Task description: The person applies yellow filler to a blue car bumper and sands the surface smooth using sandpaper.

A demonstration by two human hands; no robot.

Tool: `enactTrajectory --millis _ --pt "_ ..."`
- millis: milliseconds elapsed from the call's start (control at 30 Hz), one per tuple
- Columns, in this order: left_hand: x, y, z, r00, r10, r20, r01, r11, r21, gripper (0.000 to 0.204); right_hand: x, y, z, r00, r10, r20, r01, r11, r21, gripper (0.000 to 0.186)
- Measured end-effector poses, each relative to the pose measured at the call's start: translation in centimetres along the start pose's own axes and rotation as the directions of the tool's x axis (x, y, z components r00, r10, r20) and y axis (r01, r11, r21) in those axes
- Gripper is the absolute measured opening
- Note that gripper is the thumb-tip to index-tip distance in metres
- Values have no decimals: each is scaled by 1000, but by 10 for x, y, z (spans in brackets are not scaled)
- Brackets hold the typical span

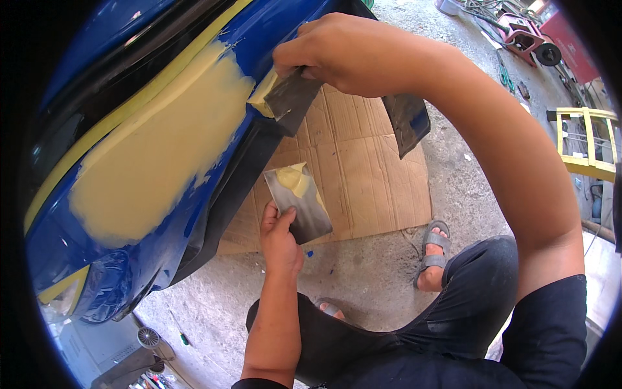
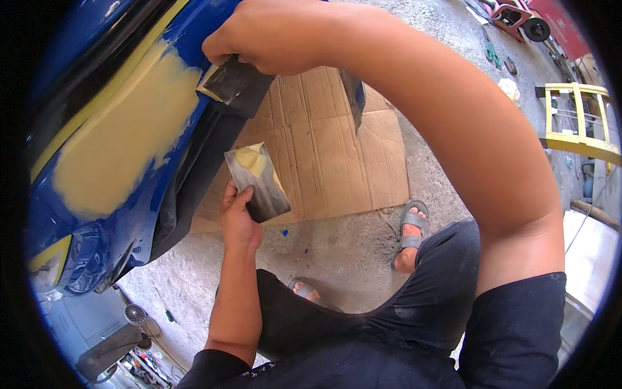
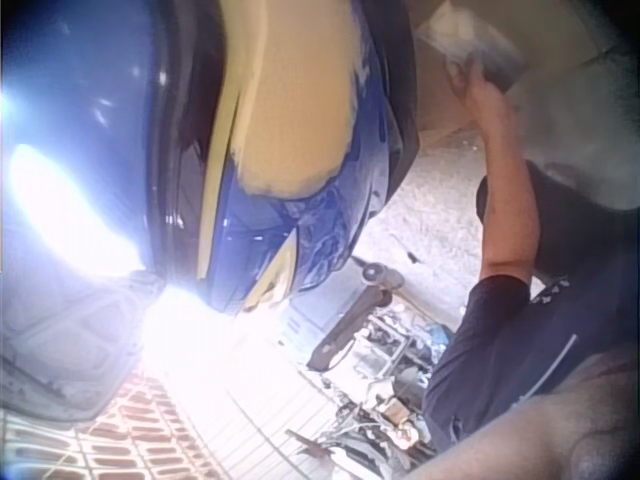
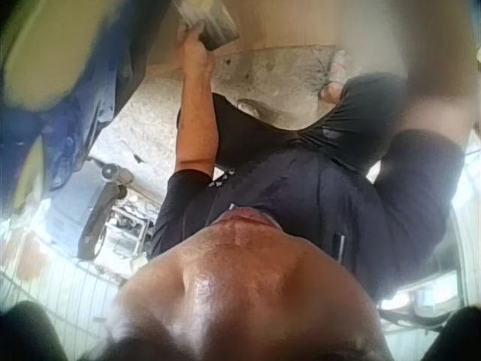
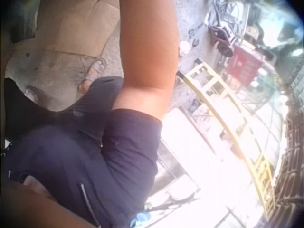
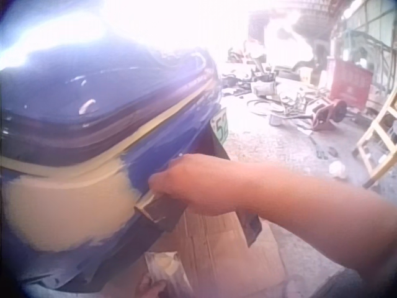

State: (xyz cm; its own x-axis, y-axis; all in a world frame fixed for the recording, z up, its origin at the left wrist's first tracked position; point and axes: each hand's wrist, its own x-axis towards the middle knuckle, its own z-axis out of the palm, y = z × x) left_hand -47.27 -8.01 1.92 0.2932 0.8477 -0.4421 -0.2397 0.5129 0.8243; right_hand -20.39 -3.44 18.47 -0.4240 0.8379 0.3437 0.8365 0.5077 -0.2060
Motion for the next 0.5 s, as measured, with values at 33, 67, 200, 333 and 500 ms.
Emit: enactTrajectory --millis 33,67,200,333,500 --pt "-1 0 0 1000 2 -5 -2 1000 0 30 2 -1 1 1000 -6 5 6 1000 -5 17" --pt "-1 0 1 1000 3 -11 -3 1000 0 30 4 -1 2 1000 4 -8 -4 1000 -26 17" --pt "-3 -2 5 1000 6 4 -6 1000 -12 31 4 4 5 998 30 -57 -36 992 -118 16" --pt "-2 -4 4 1000 25 -4 -25 1000 -4 31 4 18 -12 992 78 101 -91 987 132 16" --pt "-3 -1 5 1000 26 -18 -26 1000 6 30 3 10 -3 1000 -13 22 13 1000 0 16"
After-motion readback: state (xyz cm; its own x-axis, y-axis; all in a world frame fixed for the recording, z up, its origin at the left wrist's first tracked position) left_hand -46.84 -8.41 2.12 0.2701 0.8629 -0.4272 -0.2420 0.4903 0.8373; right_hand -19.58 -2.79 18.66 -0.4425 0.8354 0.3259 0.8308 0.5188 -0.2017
